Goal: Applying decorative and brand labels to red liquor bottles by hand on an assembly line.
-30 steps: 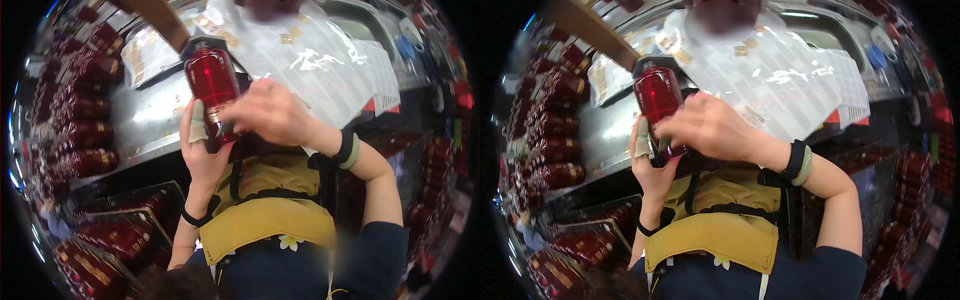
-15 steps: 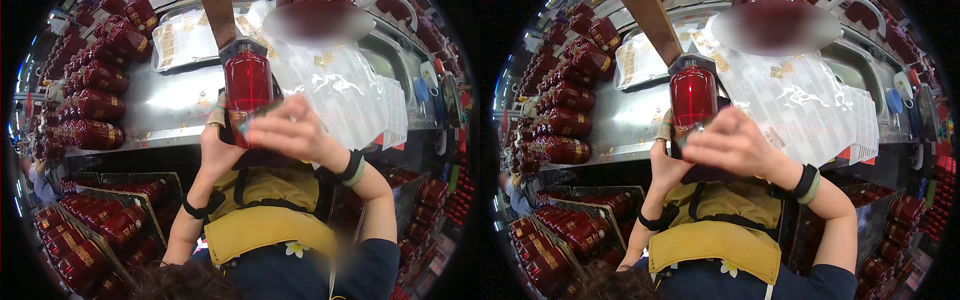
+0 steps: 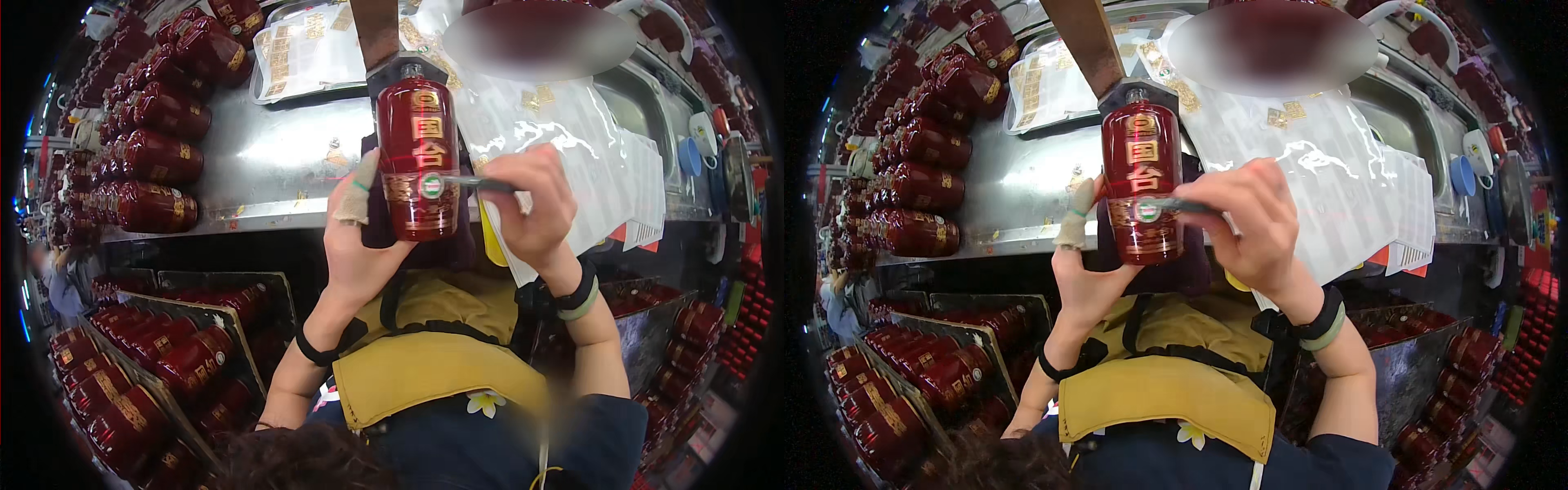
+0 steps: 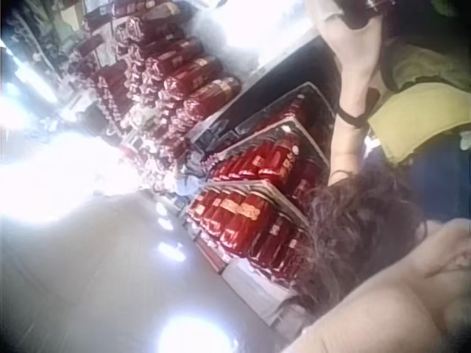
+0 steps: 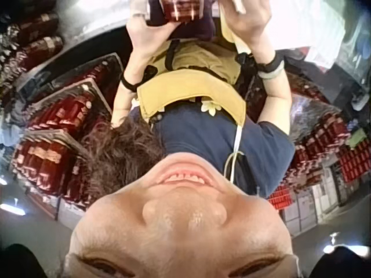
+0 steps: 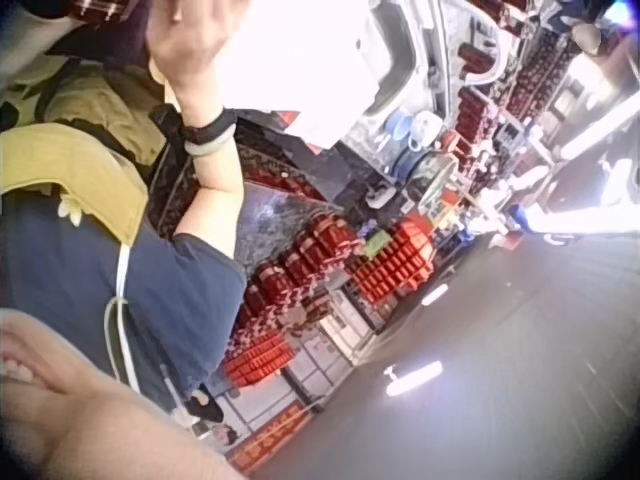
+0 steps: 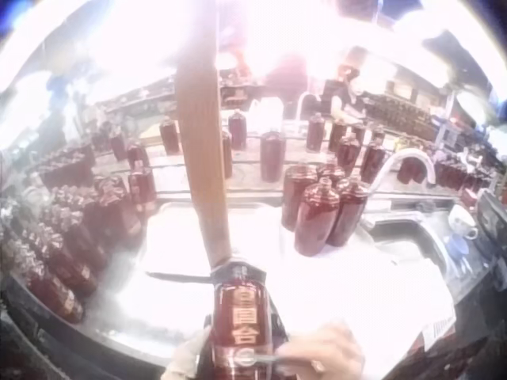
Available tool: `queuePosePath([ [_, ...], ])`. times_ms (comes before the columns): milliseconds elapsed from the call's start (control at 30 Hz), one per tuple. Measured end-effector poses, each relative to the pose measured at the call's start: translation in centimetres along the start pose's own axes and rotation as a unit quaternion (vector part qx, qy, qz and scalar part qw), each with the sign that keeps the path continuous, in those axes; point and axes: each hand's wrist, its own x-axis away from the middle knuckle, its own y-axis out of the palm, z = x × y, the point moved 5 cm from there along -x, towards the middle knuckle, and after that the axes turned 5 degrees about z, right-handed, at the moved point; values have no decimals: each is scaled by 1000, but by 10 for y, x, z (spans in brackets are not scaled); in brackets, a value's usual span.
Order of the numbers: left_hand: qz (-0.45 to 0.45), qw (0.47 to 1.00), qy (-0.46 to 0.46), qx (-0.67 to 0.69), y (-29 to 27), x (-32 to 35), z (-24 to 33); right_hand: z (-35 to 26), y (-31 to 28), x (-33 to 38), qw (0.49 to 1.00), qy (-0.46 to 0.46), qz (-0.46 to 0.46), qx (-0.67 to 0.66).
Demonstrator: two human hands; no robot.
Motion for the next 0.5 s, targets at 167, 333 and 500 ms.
queuePosePath([
  [167,4,998,-54,35,3,4,-11,10,-6,10,994,102,38,-26],
  [333,15,1000,16,-3,1,9,-3,16,-5,17,992,119,46,-21],
  [500,-27,990,-81,109,3,2,-1,15,-4,23,988,142,55,-22],
])
